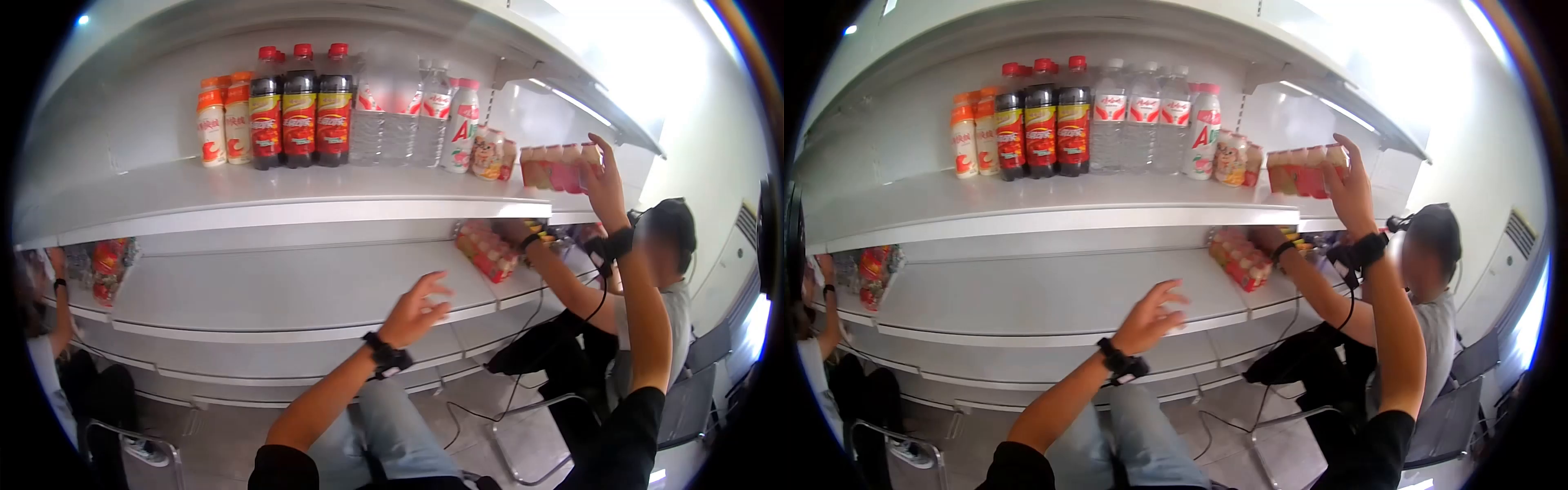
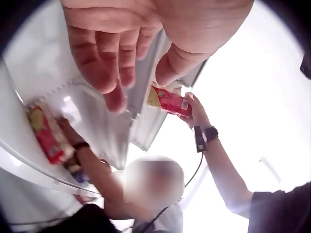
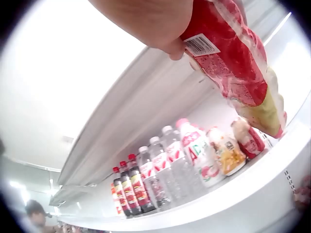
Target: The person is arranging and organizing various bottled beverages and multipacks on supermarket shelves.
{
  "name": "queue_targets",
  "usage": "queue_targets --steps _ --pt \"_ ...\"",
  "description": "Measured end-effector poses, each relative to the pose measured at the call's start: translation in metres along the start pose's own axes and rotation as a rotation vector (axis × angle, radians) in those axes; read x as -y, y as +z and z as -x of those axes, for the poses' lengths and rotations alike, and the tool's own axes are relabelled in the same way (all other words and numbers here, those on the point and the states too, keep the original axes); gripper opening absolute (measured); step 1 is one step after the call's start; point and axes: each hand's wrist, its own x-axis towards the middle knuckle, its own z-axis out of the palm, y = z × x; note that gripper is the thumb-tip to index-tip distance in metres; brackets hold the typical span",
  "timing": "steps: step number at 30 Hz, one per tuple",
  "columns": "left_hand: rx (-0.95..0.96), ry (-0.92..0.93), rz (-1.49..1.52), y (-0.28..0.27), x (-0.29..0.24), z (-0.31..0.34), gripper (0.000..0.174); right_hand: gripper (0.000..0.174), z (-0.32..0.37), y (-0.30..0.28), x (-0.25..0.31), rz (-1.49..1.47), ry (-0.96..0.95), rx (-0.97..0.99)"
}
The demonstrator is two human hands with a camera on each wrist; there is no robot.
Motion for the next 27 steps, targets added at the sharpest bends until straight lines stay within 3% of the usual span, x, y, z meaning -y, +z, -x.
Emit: queue_targets --steps 3,5,6,8,9,10,11,13,14,17,18,21,24,27 --pt "-0.063 0.223 0.226 0.073 -0.003 -0.071 0.066 0.048 0.022 -0.044 0.07 -0.013 0.121 0.09" --pt "-0.112 0.152 0.367 0.09 -0.016 -0.107 0.067 0.049 0.047 -0.061 0.118 -0.063 0.051 0.051" --pt "-0.136 0.11 0.431 0.099 -0.018 -0.115 0.067 0.05 0.058 -0.078 0.134 0.075 0.001 0.069" --pt "-0.003 0.261 0.493 0.105 -0.025 -0.102 0.077 0.054 0.089 -0.102 0.156 0.251 -0.046 0.09" --pt "0.066 0.334 0.51 0.101 -0.034 -0.09 0.084 0.058 0.11 -0.104 0.166 0.253 -0.039 0.094" --pt "0.219 0.295 0.653 0.099 -0.05 -0.064 0.084 0.063 0.13 -0.106 0.177 0.256 -0.032 0.098" --pt "0.239 0.355 0.678 0.099 -0.045 -0.042 0.079 0.067 0.154 -0.1 0.181 0.118 0.028 0.099" --pt "0.306 0.163 0.978 0.092 -0.019 0.011 0.075 0.07 0.194 -0.068 0.178 -0.14 0.102 0.064" --pt "0.191 0.19 0.933 0.085 -0.016 0.034 0.069 0.071 0.206 -0.05 0.174 -0.21 0.169 0.068" --pt "-0.117 0.017 0.779 0.05 -0.006 0.084 0.063 0.062 0.236 0.016 0.148 -0.441 0.386 0.067" --pt "-0.302 -0.048 0.682 0.039 0.0 0.096 0.055 0.059 0.245 0.038 0.138 -0.535 0.466 0.096" --pt "-0.422 -0.16 0.506 -0.007 0.004 0.129 0.05 0.055 0.276 0.11 0.101 -0.791 0.643 0.132" --pt "-0.608 -0.205 0.422 -0.043 0.019 0.162 0.045 0.055 0.304 0.168 0.099 -1.042 0.801 0.141" --pt "-0.821 -0.247 0.419 -0.048 0.029 0.172 0.043 0.056 0.323 0.197 0.09 -1.215 0.923 0.168"
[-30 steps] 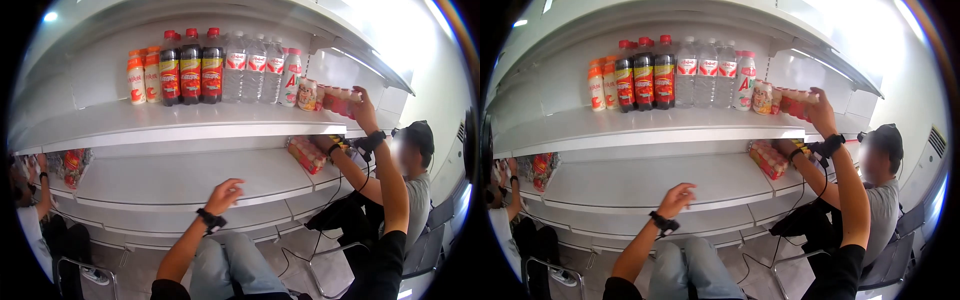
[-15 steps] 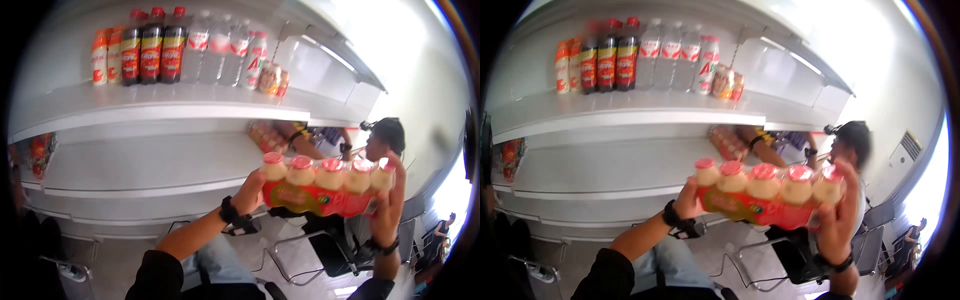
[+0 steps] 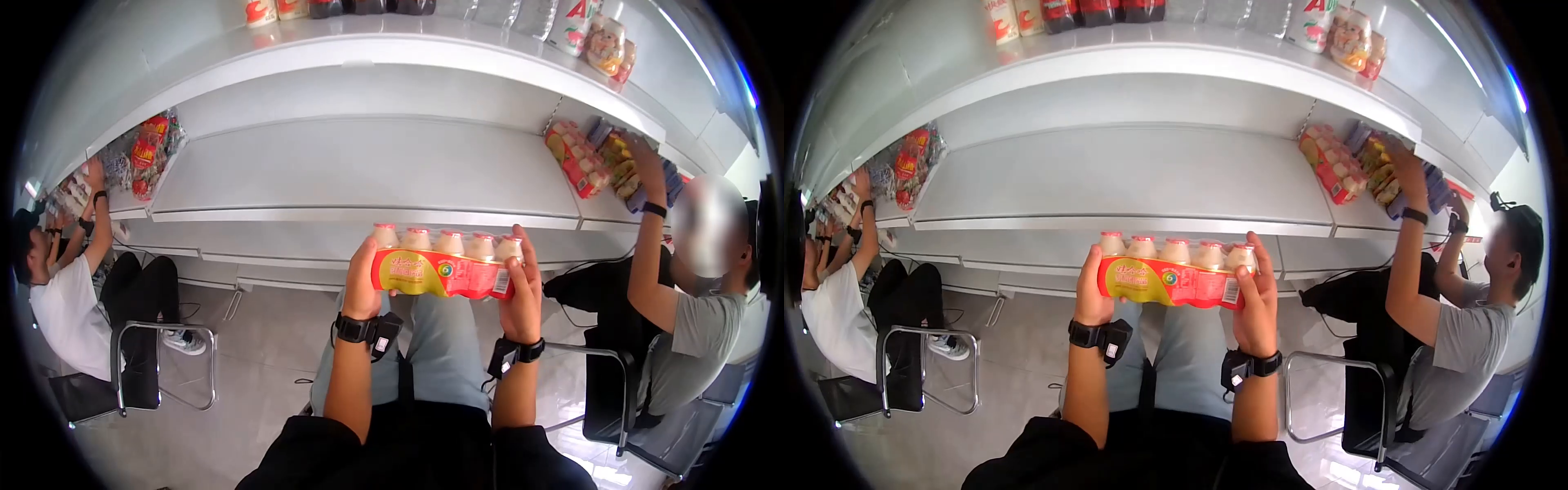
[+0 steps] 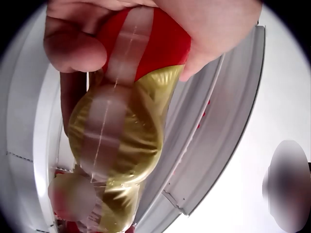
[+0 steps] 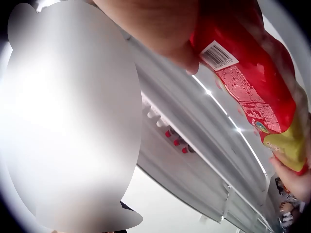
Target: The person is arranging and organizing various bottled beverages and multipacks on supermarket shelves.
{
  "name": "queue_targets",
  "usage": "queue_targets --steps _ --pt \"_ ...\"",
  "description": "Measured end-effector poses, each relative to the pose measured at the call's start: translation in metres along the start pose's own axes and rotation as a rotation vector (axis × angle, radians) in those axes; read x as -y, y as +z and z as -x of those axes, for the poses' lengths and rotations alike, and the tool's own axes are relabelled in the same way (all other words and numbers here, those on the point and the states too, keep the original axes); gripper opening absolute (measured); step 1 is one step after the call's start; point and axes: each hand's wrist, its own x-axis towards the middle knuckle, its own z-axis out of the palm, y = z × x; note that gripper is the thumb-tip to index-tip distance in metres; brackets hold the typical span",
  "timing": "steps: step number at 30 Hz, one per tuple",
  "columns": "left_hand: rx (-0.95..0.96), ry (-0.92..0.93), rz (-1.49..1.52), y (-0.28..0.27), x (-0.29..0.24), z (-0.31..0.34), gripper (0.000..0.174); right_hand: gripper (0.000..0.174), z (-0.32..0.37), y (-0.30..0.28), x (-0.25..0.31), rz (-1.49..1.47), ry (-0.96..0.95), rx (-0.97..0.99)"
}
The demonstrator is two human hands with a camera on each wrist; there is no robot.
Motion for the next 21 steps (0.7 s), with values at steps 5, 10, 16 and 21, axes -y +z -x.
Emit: queue_targets --steps 5,10,16,21 --pt "-0.157 -0.047 -0.033 -0.016 0.03 0.005 0.039 0.06 0.003 -0.025 -0.03 -0.079 0.193 0.008" --pt "-0.066 -0.046 -0.303 -0.018 0.04 0.0 0.038 0.057 0.018 -0.055 -0.063 0.053 0.319 -0.073" --pt "0.095 -0.041 -0.338 -0.009 0.045 0.004 0.04 0.054 0.032 -0.074 -0.048 0.048 0.19 -0.138" --pt "-0.055 0.44 -0.809 0.03 0.032 0.02 0.048 0.05 0.032 -0.047 -0.017 0.422 -0.173 -0.342"
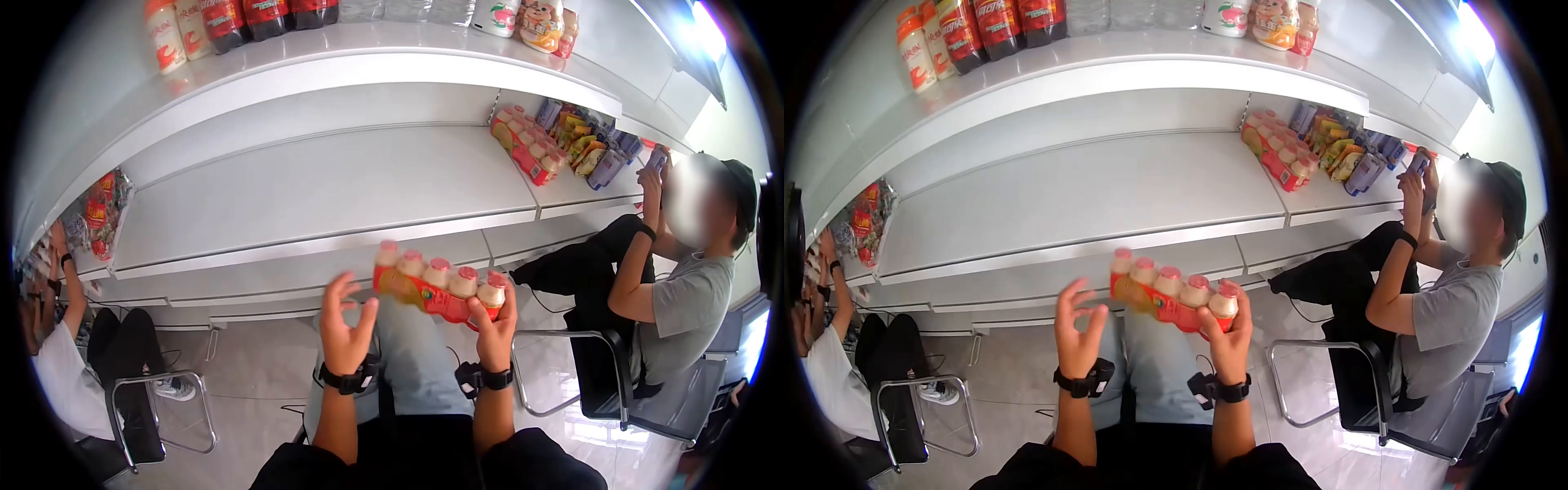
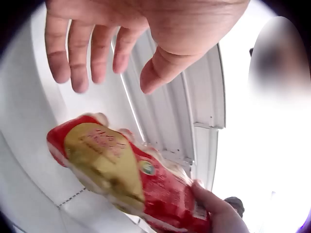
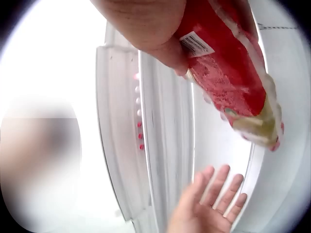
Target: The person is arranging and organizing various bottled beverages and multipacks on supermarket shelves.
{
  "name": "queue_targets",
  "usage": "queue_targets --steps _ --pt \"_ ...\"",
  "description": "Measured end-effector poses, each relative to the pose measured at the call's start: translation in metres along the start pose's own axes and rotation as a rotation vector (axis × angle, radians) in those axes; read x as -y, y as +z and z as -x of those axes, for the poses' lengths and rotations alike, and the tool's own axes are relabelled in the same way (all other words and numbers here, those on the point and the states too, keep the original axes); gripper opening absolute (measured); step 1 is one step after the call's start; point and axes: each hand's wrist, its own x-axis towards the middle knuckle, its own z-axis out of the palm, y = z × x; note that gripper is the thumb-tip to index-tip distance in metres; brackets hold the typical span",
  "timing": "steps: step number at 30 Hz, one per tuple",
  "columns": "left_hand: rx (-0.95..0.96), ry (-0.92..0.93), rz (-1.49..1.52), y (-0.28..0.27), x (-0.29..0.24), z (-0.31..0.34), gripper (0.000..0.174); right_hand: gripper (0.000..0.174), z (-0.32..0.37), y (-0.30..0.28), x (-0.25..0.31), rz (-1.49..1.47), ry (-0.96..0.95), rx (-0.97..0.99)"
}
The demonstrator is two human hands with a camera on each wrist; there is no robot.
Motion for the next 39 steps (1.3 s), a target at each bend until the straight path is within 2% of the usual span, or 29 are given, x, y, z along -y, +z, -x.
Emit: queue_targets --steps 1,3,4,5,6,10,15,20,23,27,29,30,31,33,34,35,38,39 --pt "0.155 0.005 -0.003 -0.001 -0.004 0.003 0.046 0.051 0.0 0.008 0.007 0.053 -0.085 -0.021" --pt "0.379 0.02 0.104 0.008 -0.02 0.009 0.054 0.053 0.004 0.025 0.021 0.16 -0.249 -0.058" --pt "0.371 -0.047 0.371 0.026 -0.025 0.015 0.057 0.052 0.004 0.031 0.027 0.255 -0.343 -0.033" --pt "0.338 -0.127 0.626 0.039 -0.03 0.027 0.061 0.052 0.01 0.04 0.03 0.299 -0.339 0.054" --pt "0.323 -0.077 0.666 0.042 -0.032 0.031 0.068 0.052 0.014 0.048 0.033 0.343 -0.349 0.129" --pt "0.106 -0.203 0.753 0.036 -0.032 0.038 0.078 0.052 0.021 0.074 0.053 0.481 -0.489 0.37" --pt "0.039 -0.19 0.891 0.023 -0.028 0.037 0.068 0.052 0.03 0.087 0.053 0.621 -0.669 0.577" --pt "-0.008 -0.281 1.02 0.014 -0.004 0.041 0.057 0.055 0.016 0.077 0.063 0.587 -0.571 0.762" --pt "-0.108 -0.236 1.004 0.01 -0.007 0.032 0.053 0.057 0.001 0.064 0.045 0.546 -0.523 0.552" --pt "-0.116 -0.187 1.042 -0.003 -0.005 0.02 0.047 0.061 -0.027 0.037 0.02 0.566 -0.458 0.284" --pt "-0.103 -0.253 1.11 -0.007 0.008 0.021 0.047 0.063 -0.034 0.024 0.004 0.248 -0.17 0.303" --pt "-0.088 -0.308 1.146 -0.01 0.012 0.023 0.048 0.064 -0.036 0.022 -0.004 0.033 -0.097 0.364" --pt "-0.068 -0.352 1.181 -0.014 0.017 0.022 0.049 0.064 -0.032 0.021 0.007 -0.013 -0.006 0.414" --pt "-0.016 -0.323 1.103 -0.015 0.018 0.023 0.053 0.065 -0.03 -0.002 -0.027 -0.347 0.167 0.508" --pt "0.051 -0.335 1.07 -0.017 0.028 0.026 0.057 0.065 -0.024 0.004 -0.024 -0.399 0.247 0.44" --pt "0.001 -0.333 1.038 -0.013 0.037 0.028 0.051 0.059 -0.023 0.006 -0.025 -0.315 0.265 0.354" --pt "-0.101 -0.314 0.828 -0.008 0.021 0.014 0.044 0.05 -0.025 0.013 -0.024 -0.273 0.231 0.303" --pt "-0.035 -0.305 0.72 -0.01 0.02 0.012 0.046 0.05 -0.027 0.014 -0.022 -0.268 0.269 0.307"
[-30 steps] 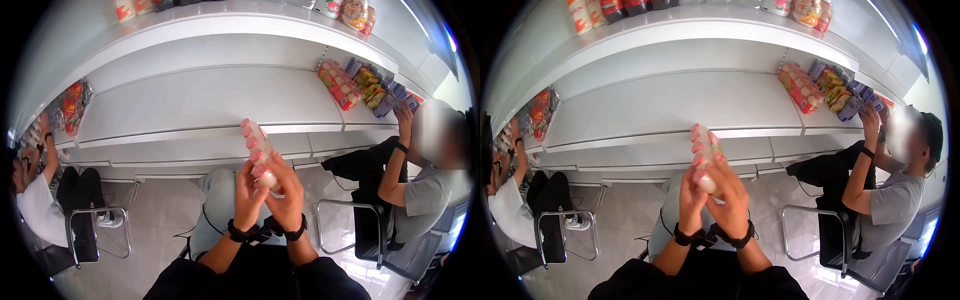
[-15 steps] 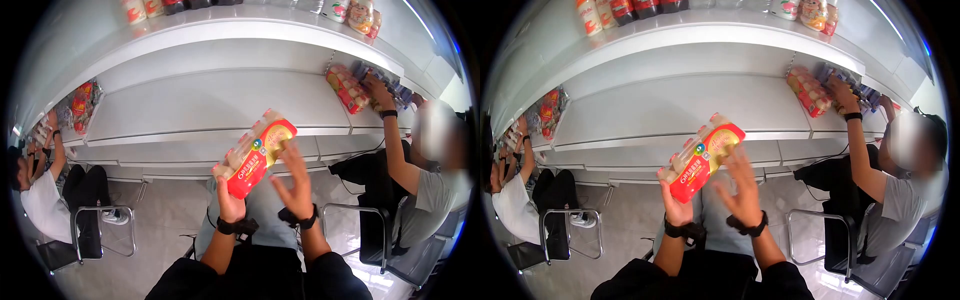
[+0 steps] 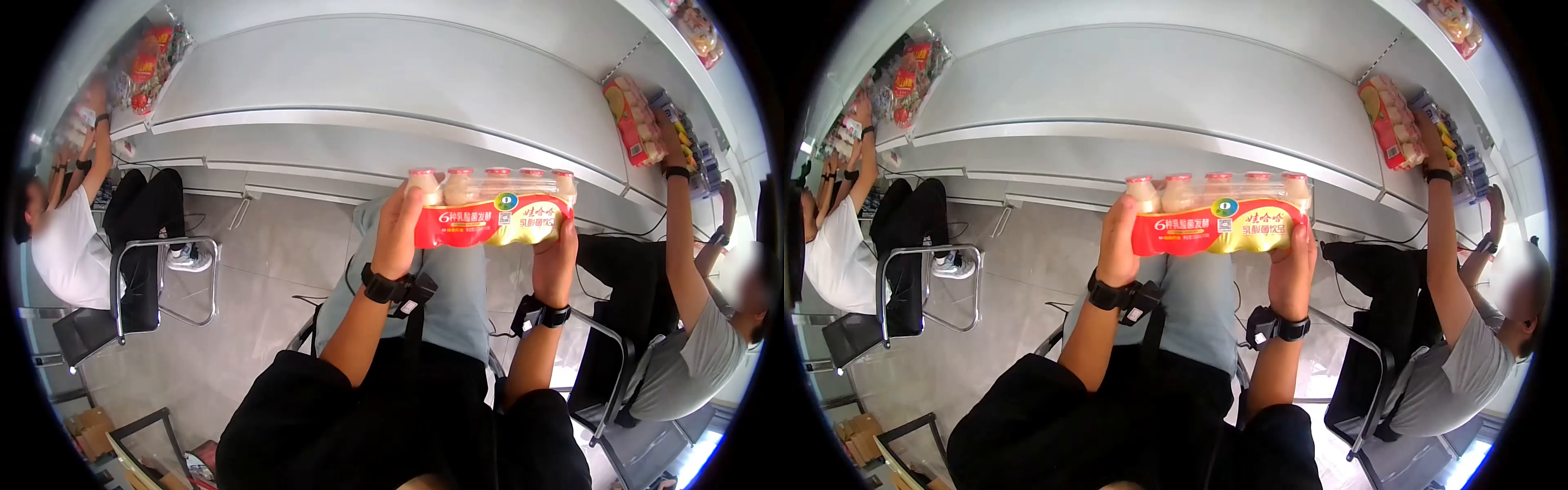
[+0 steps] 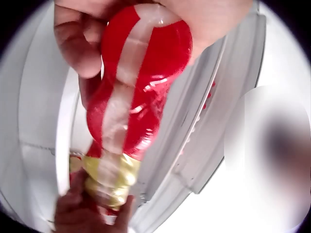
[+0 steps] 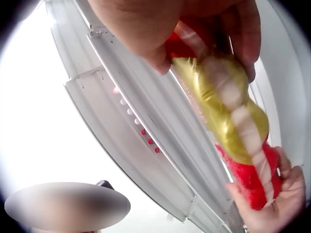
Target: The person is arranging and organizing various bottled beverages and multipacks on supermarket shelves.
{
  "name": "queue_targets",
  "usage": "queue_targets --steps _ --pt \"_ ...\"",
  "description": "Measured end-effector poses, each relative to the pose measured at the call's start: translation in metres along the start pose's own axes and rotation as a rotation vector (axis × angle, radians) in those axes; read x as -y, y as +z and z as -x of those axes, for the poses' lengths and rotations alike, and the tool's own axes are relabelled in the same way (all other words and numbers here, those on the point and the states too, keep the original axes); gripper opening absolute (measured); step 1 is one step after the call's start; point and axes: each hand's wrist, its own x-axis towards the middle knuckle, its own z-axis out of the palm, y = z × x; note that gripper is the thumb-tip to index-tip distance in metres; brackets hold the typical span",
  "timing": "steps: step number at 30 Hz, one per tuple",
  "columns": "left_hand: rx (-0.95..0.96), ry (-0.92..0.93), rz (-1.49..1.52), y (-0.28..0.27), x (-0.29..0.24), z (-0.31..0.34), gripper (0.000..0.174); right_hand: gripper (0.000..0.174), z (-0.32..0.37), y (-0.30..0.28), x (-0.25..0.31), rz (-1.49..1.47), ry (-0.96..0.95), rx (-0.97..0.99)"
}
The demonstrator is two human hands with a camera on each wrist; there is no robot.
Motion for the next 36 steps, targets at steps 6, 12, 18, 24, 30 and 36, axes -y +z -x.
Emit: queue_targets --steps 6,12,18,24,30,36 --pt "0.269 -0.252 -0.322 -0.004 -0.016 -0.017 0.051 0.051 -0.011 -0.006 0.002 -0.002 0.07 -0.043" --pt "0.351 -0.33 -0.147 -0.006 -0.015 -0.037 0.058 0.052 -0.016 -0.019 0.012 -0.038 0.106 -0.036" --pt "0.357 -0.218 -0.275 0.0 -0.025 -0.049 0.06 0.049 -0.017 -0.018 0.008 -0.091 0.037 0.009" --pt "0.339 -0.003 -0.41 0.002 -0.023 -0.048 0.058 0.053 -0.017 -0.022 0.006 0.105 -0.105 -0.018" --pt "0.434 0.224 -0.571 0.014 -0.023 -0.089 0.058 0.051 -0.044 -0.035 0.009 0.49 -0.401 -0.06" --pt "0.618 0.171 -0.892 0.046 -0.026 -0.163 0.057 0.046 -0.11 -0.056 0.041 0.824 -0.508 -0.188"
